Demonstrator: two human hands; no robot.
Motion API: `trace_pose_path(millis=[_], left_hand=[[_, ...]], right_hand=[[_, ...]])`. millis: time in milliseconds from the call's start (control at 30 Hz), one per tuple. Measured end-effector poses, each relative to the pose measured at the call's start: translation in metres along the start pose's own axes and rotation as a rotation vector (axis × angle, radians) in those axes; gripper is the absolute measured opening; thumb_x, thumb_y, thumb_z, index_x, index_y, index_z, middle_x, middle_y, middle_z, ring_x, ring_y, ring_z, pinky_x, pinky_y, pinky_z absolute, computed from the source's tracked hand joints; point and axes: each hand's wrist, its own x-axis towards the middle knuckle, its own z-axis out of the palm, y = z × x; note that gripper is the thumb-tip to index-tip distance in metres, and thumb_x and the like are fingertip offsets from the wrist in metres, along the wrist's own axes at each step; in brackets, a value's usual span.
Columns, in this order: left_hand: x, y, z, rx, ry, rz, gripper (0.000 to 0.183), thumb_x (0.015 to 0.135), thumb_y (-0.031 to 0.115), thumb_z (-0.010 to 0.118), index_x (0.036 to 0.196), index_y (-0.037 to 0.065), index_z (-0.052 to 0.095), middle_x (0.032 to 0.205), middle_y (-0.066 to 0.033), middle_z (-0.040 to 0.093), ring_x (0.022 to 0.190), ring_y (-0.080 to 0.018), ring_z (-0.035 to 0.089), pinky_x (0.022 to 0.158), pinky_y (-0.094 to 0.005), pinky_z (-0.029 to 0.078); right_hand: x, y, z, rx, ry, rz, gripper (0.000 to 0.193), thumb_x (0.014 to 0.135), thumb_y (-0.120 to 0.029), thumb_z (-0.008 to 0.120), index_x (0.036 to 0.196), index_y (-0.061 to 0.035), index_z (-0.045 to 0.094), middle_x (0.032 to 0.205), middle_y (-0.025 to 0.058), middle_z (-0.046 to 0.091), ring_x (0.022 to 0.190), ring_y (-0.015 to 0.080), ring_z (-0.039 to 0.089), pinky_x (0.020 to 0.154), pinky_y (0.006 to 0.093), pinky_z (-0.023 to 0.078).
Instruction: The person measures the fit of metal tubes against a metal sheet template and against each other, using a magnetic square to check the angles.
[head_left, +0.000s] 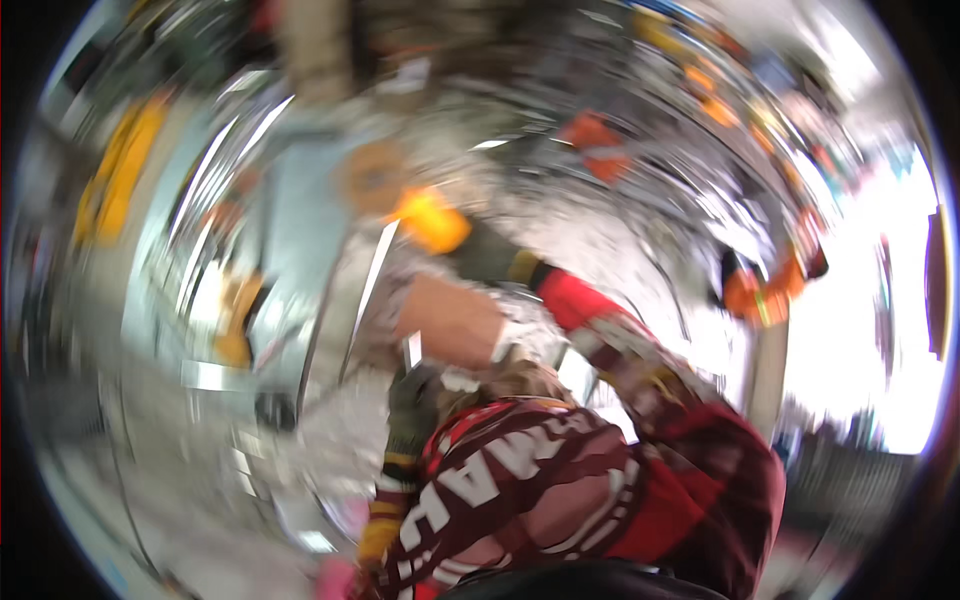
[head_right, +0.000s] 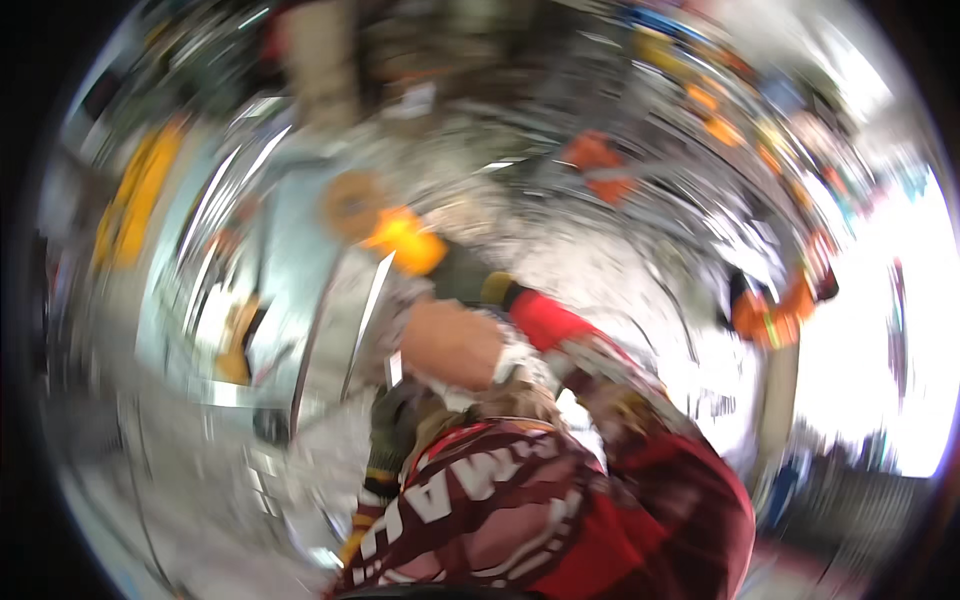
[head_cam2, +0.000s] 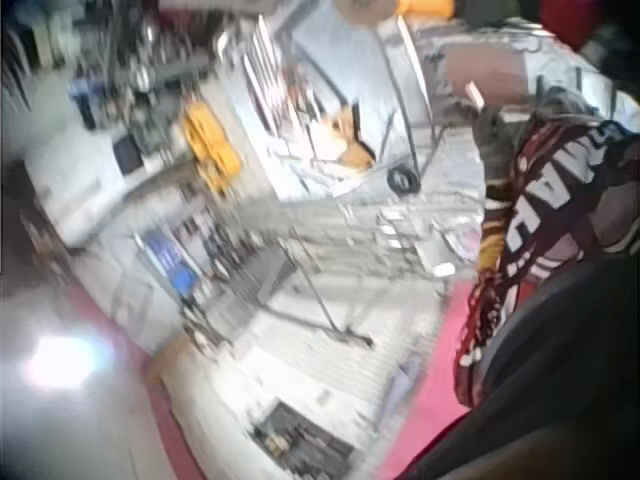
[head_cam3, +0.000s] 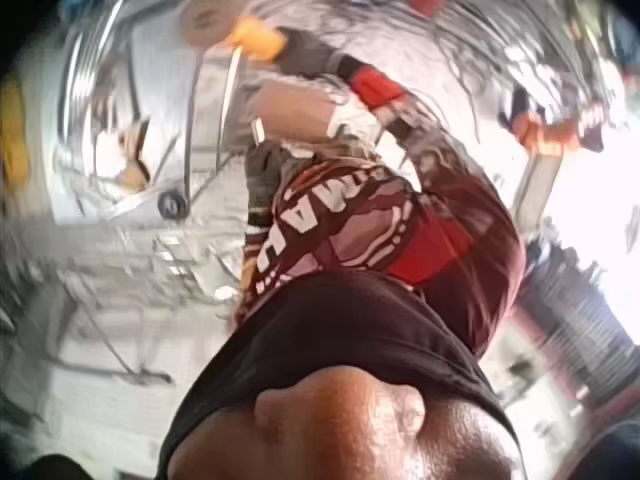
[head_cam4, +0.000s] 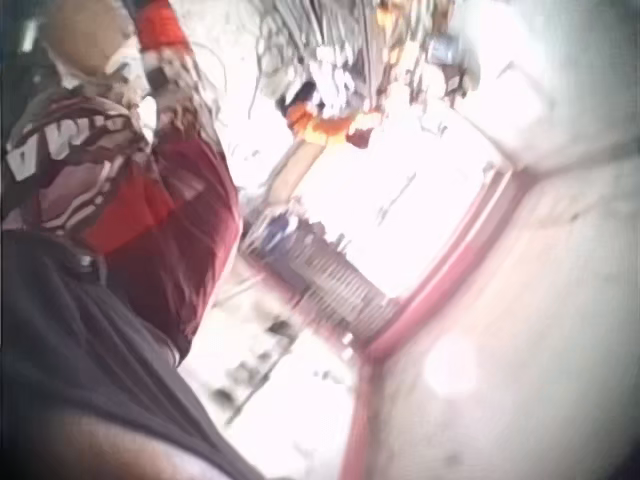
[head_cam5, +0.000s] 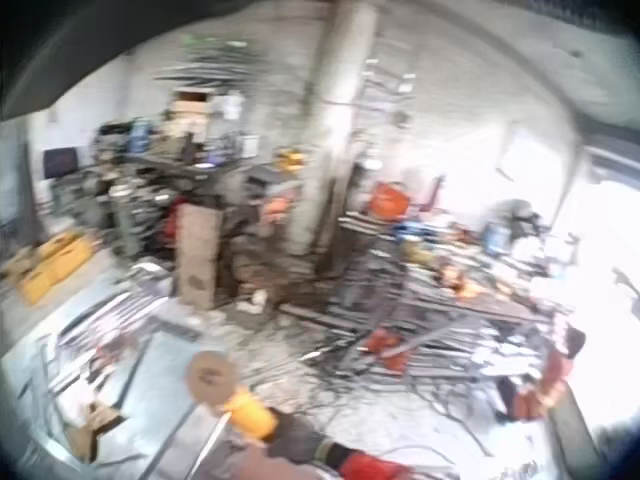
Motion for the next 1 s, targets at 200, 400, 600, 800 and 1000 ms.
trace_pose_path(millis=[200, 400, 600, 800, 1000], left_hand=[[-0.005, -0.028, -0.039, -0.160, -0.090, -0.308, 0.019, 0.095, 0.011, 0.054, 0.106, 0.002, 0.067, 0.109, -0.0072, 0.059, 0.092, -0.0193, 0.062, 0.069, -0.0322, 0.058], [0.017, -0.022, -0.044, -0.161, -0.242, -0.219, 0.022, 0.095, 0.007, 0.050, 0.108, 0.001, 0.066, 0.109, -0.0087, 0.058, 0.093, -0.0197, 0.062, 0.068, -0.0308, 0.059], [0.036, -0.015, -0.048, -0.132, -0.284, -0.189, 0.022, 0.095, 0.007, 0.051, 0.109, 0.001, 0.066, 0.111, -0.0090, 0.060, 0.095, -0.0204, 0.062, 0.070, -0.0315, 0.058], [0.022, -0.029, -0.062, -0.085, -0.153, -0.209, 0.020, 0.093, 0.003, 0.053, 0.107, 0.001, 0.067, 0.103, -0.0122, 0.062, 0.091, -0.0250, 0.064, 0.072, -0.0339, 0.057], [0.034, -0.017, -0.057, 0.054, -0.070, 0.076, 0.018, 0.089, -0.002, 0.058, 0.103, 0.004, 0.068, 0.096, -0.0155, 0.069, 0.091, -0.0344, 0.065, 0.080, -0.0416, 0.052]], right_hand=[[0.105, 0.026, 0.055, -1.492, -0.092, -0.158, 0.060, 0.061, -0.022, 0.083, 0.117, -0.0105, 0.066, 0.095, 0.0108, 0.074, 0.091, 0.0291, 0.072, 0.081, 0.0417, 0.055], [0.198, 0.040, 0.040, -1.478, -0.048, -0.676, 0.034, 0.094, -0.045, 0.070, 0.098, -0.0114, 0.071, 0.089, 0.0074, 0.071, 0.082, 0.0228, 0.068, 0.076, 0.0370, 0.056], [0.223, 0.059, 0.036, -1.345, 0.040, -0.893, 0.033, 0.096, -0.046, 0.065, 0.092, -0.0146, 0.073, 0.086, 0.0031, 0.070, 0.079, 0.0198, 0.068, 0.070, 0.0353, 0.053], [0.157, 0.049, 0.095, -1.424, -0.195, -0.442, 0.075, 0.064, -0.027, 0.084, 0.135, -0.0198, 0.059, 0.104, 0.0100, 0.074, 0.099, 0.0293, 0.071, 0.087, 0.0438, 0.055], [0.115, 0.009, 0.072, -1.728, -0.107, -0.539, 0.073, 0.078, -0.042, 0.076, 0.135, -0.0079, 0.046, 0.110, 0.0210, 0.070, 0.099, 0.0405, 0.069, 0.082, 0.0517, 0.056]])
